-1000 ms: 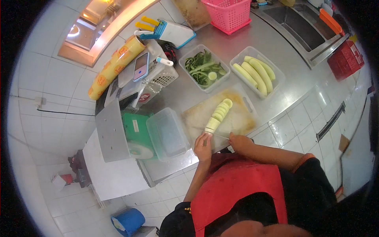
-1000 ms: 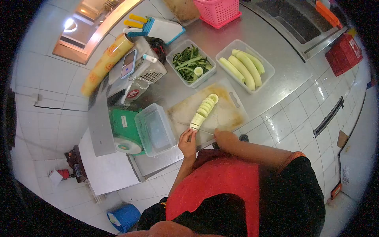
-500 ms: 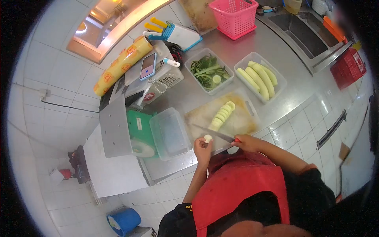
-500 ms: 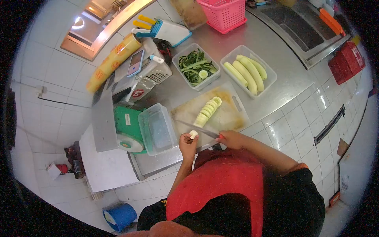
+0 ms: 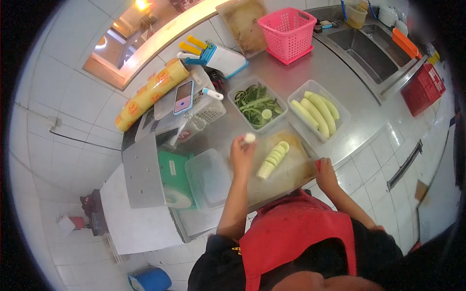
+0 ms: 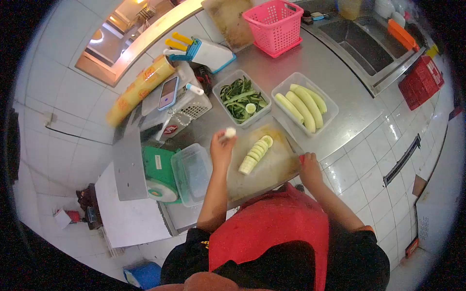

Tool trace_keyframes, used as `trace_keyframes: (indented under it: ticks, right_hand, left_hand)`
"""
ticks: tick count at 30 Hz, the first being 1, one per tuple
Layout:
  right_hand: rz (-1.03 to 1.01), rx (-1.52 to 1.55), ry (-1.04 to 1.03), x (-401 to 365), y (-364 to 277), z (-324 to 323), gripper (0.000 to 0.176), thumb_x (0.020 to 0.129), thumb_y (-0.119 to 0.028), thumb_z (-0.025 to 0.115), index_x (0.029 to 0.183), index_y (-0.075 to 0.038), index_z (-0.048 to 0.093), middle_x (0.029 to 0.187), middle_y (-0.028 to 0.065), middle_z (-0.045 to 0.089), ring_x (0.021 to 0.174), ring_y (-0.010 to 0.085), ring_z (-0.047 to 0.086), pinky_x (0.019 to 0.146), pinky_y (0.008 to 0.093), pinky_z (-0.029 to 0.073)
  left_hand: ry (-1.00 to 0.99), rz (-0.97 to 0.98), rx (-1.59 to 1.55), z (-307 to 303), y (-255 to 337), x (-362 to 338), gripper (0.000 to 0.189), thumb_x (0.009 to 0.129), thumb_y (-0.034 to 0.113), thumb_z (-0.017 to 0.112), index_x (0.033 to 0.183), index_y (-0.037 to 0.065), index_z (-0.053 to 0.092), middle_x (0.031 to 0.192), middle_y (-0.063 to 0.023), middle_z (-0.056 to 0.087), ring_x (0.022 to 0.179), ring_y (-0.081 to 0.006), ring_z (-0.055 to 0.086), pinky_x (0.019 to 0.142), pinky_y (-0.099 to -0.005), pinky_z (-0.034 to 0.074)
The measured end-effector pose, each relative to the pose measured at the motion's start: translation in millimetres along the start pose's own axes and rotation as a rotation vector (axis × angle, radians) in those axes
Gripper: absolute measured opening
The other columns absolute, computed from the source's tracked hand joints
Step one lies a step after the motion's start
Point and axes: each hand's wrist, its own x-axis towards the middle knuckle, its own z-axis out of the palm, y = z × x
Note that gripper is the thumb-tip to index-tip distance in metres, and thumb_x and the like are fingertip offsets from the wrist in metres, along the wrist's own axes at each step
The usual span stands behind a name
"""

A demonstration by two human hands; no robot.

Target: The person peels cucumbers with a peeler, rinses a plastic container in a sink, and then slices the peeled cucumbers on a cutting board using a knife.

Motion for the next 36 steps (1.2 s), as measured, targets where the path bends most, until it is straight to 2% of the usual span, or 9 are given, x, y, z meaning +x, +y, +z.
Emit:
trace_keyframes:
  ticks: [4, 8, 10, 14, 16, 20, 26, 31, 36]
  right_hand:
    - [-0.068, -0.066, -0.008, 13.1, -22.4, 11.1, 0.026, 0.079, -0.010, 0.057, 0.099, 0.002, 0.046, 0.098, 0.0222, 0.044, 0.094, 0.0395, 0.045, 0.079, 0.0451, 0.041]
    - [-0.131, -0.371, -0.134, 19.8, -37.2, 5.6, 0.028, 0.078, -0.012, 0.057, 0.100, 0.002, 0.048, 0.100, 0.0195, 0.045, 0.095, 0.0363, 0.045, 0.078, 0.0437, 0.040]
    - [0.003, -0.454, 0.034, 19.7, -43.5, 2.9, 0.031, 0.077, -0.012, 0.055, 0.104, 0.002, 0.048, 0.101, 0.0173, 0.047, 0.096, 0.0331, 0.046, 0.077, 0.0430, 0.040]
    - [-0.039, -0.362, -0.019, 48.1, -53.3, 2.6, 0.035, 0.079, -0.012, 0.050, 0.110, 0.002, 0.046, 0.104, 0.0169, 0.047, 0.099, 0.0325, 0.046, 0.080, 0.0421, 0.041]
    - [-0.433, -0.316, 0.055, 69.1, -43.4, 33.0, 0.037, 0.080, -0.010, 0.046, 0.115, 0.002, 0.045, 0.106, 0.0171, 0.047, 0.101, 0.0322, 0.046, 0.084, 0.0409, 0.041]
    - [-0.492, -0.352, -0.075, 89.7, -62.0, 59.3, 0.036, 0.081, -0.006, 0.043, 0.116, 0.002, 0.045, 0.107, 0.0186, 0.047, 0.103, 0.0344, 0.046, 0.087, 0.0405, 0.041]
    - [-0.408, -0.037, -0.304, 101.6, -84.9, 47.6, 0.036, 0.078, -0.002, 0.047, 0.114, 0.002, 0.048, 0.107, 0.0226, 0.046, 0.099, 0.0391, 0.049, 0.087, 0.0413, 0.042]
    - [-0.672, -0.113, -0.431, 100.4, -96.0, 46.6, 0.039, 0.076, 0.002, 0.051, 0.115, -0.001, 0.049, 0.107, 0.0229, 0.046, 0.102, 0.0385, 0.052, 0.087, 0.0432, 0.043]
    - [-0.733, -0.222, -0.447, 101.6, -96.3, 49.6, 0.050, 0.073, -0.006, 0.060, 0.121, -0.003, 0.048, 0.113, 0.0207, 0.047, 0.102, 0.0357, 0.054, 0.089, 0.0423, 0.044]
  left_hand:
    - [0.084, 0.074, -0.080, 31.6, 4.4, 45.2, 0.042, 0.079, 0.022, 0.069, 0.111, 0.000, 0.053, 0.111, -0.0155, 0.055, 0.100, -0.0237, 0.056, 0.085, -0.0346, 0.046]
    - [-0.050, 0.394, 0.249, 15.4, 2.4, 9.3, 0.044, 0.082, 0.021, 0.063, 0.118, 0.002, 0.049, 0.118, -0.0187, 0.051, 0.111, -0.0337, 0.048, 0.096, -0.0390, 0.037]
    - [-0.125, 0.398, 0.376, 5.9, -19.8, -20.4, 0.049, 0.079, 0.021, 0.065, 0.121, 0.004, 0.047, 0.122, -0.0182, 0.049, 0.113, -0.0345, 0.046, 0.097, -0.0404, 0.036]
    - [-0.152, 0.419, 0.441, 11.2, -44.0, -61.8, 0.055, 0.076, 0.024, 0.067, 0.123, 0.005, 0.046, 0.123, -0.0173, 0.049, 0.116, -0.0335, 0.044, 0.100, -0.0441, 0.033]
    - [-0.162, 0.473, 0.577, 21.0, -48.1, -68.6, 0.064, 0.073, 0.029, 0.069, 0.127, 0.006, 0.043, 0.123, -0.0168, 0.049, 0.118, -0.0332, 0.043, 0.101, -0.0507, 0.029]
    - [-0.187, 0.422, 0.643, 37.5, -61.1, -70.1, 0.068, 0.073, 0.027, 0.069, 0.131, 0.008, 0.039, 0.127, -0.0137, 0.048, 0.121, -0.0314, 0.041, 0.103, -0.0521, 0.026]
    - [-0.088, 0.462, 0.650, 43.6, -72.3, -67.8, 0.068, 0.072, 0.033, 0.070, 0.129, 0.008, 0.041, 0.121, -0.0122, 0.051, 0.115, -0.0283, 0.047, 0.098, -0.0551, 0.030]
    - [-0.039, 0.482, 0.638, 47.3, -73.8, -66.9, 0.065, 0.071, 0.034, 0.071, 0.125, 0.008, 0.047, 0.115, -0.0107, 0.055, 0.108, -0.0270, 0.051, 0.095, -0.0522, 0.035]
    - [-0.014, 0.472, 0.572, 50.4, -77.6, -65.7, 0.067, 0.069, 0.035, 0.073, 0.125, 0.009, 0.047, 0.116, -0.0108, 0.056, 0.109, -0.0253, 0.053, 0.098, -0.0499, 0.036]
